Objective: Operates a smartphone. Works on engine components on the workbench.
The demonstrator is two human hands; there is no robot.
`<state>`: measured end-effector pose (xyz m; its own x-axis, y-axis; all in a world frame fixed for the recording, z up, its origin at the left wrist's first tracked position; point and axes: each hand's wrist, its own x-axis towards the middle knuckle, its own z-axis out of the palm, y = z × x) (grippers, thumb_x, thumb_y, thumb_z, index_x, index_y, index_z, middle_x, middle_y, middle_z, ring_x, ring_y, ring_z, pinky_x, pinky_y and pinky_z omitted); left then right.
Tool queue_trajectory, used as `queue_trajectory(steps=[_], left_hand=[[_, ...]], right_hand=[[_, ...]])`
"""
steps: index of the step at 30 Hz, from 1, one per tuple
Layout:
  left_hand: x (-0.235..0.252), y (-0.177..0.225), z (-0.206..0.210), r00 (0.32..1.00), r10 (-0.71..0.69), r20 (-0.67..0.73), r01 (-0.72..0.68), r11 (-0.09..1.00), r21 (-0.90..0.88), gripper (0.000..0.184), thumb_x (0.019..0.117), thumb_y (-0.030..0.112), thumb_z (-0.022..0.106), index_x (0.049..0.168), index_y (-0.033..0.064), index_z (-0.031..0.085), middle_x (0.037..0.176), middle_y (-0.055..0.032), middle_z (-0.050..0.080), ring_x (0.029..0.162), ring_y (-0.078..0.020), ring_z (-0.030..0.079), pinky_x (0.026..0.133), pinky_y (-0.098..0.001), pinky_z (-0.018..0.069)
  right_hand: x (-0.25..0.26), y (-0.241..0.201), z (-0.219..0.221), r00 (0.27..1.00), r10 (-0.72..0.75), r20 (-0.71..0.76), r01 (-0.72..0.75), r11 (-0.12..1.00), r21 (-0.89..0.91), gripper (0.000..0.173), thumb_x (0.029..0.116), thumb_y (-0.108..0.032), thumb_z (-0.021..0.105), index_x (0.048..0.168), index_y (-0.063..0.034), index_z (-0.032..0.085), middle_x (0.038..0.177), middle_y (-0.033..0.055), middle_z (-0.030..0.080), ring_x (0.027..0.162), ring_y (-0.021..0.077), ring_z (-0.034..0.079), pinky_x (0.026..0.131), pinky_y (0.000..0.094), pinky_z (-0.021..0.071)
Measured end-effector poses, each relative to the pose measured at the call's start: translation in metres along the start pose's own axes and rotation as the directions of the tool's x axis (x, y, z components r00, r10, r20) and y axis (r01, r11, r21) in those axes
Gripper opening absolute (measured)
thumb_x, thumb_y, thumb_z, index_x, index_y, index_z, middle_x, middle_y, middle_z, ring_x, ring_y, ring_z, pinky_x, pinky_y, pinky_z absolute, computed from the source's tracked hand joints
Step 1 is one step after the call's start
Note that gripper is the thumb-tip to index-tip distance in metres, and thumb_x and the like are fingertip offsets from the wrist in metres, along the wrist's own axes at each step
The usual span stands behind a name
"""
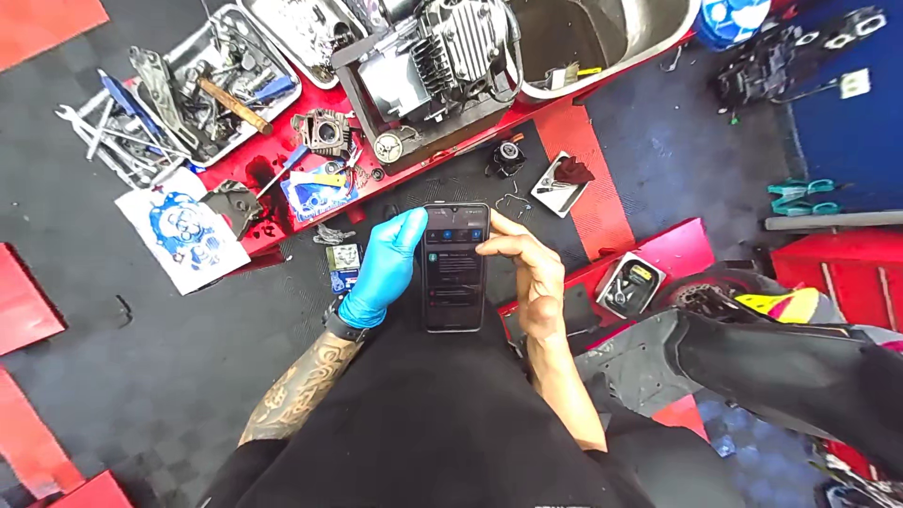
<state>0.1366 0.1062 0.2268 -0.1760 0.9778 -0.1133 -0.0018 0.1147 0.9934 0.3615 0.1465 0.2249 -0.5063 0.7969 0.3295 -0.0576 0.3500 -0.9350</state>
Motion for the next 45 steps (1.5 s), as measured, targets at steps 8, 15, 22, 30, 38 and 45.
queue_trajectory(steps=[8,15,22,30,38,45], left_hand=[[0.000,0.004,0.002,1.000,-0.008,0.000,0.008,1.000,-0.019,0.038,0.1122,0.026,0.040,0.101,0.0087,0.072,0.088,-0.0002,0.071,0.081,-0.0084,0.069,0.075,-0.0292,0.0591],[-0.001,0.005,0.004,1.000,-0.022,0.011,0.022,0.999,-0.039,0.039,0.1125,0.026,0.039,0.101,0.0084,0.072,0.088,-0.0014,0.072,0.081,-0.0096,0.069,0.073,-0.0293,0.0595],[-0.001,0.005,0.005,1.000,-0.023,0.018,0.024,1.000,-0.016,0.039,0.1123,0.027,0.040,0.101,0.0087,0.072,0.088,-0.0007,0.072,0.081,-0.0087,0.069,0.073,-0.0286,0.0589],[-0.001,0.006,0.003,0.999,-0.033,0.003,0.033,0.999,-0.011,0.039,0.1119,0.027,0.040,0.102,0.0077,0.073,0.089,-0.0012,0.073,0.082,-0.0094,0.070,0.075,-0.0305,0.0601],[-0.002,0.006,0.001,1.000,-0.010,-0.003,0.010,1.000,0.001,0.038,0.1114,0.027,0.040,0.101,0.0086,0.072,0.089,-0.0002,0.072,0.083,-0.0087,0.069,0.077,-0.0302,0.0598],[-0.005,0.008,-0.001,1.000,-0.003,-0.008,0.003,1.000,-0.028,0.038,0.1115,0.027,0.041,0.102,0.0081,0.072,0.090,-0.0010,0.073,0.085,-0.0095,0.070,0.078,-0.0308,0.0600]], right_hand=[[0.001,-0.003,0.002,1.000,0.005,0.003,-0.005,0.999,-0.037,0.096,0.0930,-0.083,0.032,0.141,-0.0039,0.058,0.150,0.0173,0.054,0.114,0.0196,0.068,0.087,0.0346,0.0610],[-0.002,-0.005,0.004,0.998,0.058,-0.034,-0.061,0.994,-0.096,0.085,0.0988,-0.061,0.055,0.153,0.0018,0.038,0.145,0.0171,0.057,0.106,0.0156,0.070,0.087,0.0347,0.0619],[-0.006,-0.008,0.002,0.993,0.115,0.007,-0.113,0.986,-0.121,0.086,0.0864,-0.014,0.073,0.159,0.0012,0.029,0.153,0.0192,0.049,0.110,0.0200,0.069,0.087,0.0366,0.0632],[-0.010,-0.011,0.002,0.986,0.162,0.038,-0.156,0.979,-0.135,0.090,0.0874,-0.017,0.075,0.162,-0.0015,0.027,0.147,0.0194,0.054,0.105,0.0177,0.070,0.088,0.0352,0.0625],[-0.012,-0.011,0.007,0.977,0.198,0.083,-0.187,0.974,-0.125,0.101,0.0835,-0.018,0.079,0.164,-0.0050,0.019,0.143,0.0156,0.058,0.113,0.0200,0.068,0.093,0.0377,0.0615],[-0.013,-0.012,0.011,0.975,0.198,0.097,-0.188,0.977,-0.102,0.100,0.0854,-0.019,0.076,0.164,-0.0042,0.016,0.125,0.0132,0.069,0.105,0.0177,0.070,0.093,0.0367,0.0613]])
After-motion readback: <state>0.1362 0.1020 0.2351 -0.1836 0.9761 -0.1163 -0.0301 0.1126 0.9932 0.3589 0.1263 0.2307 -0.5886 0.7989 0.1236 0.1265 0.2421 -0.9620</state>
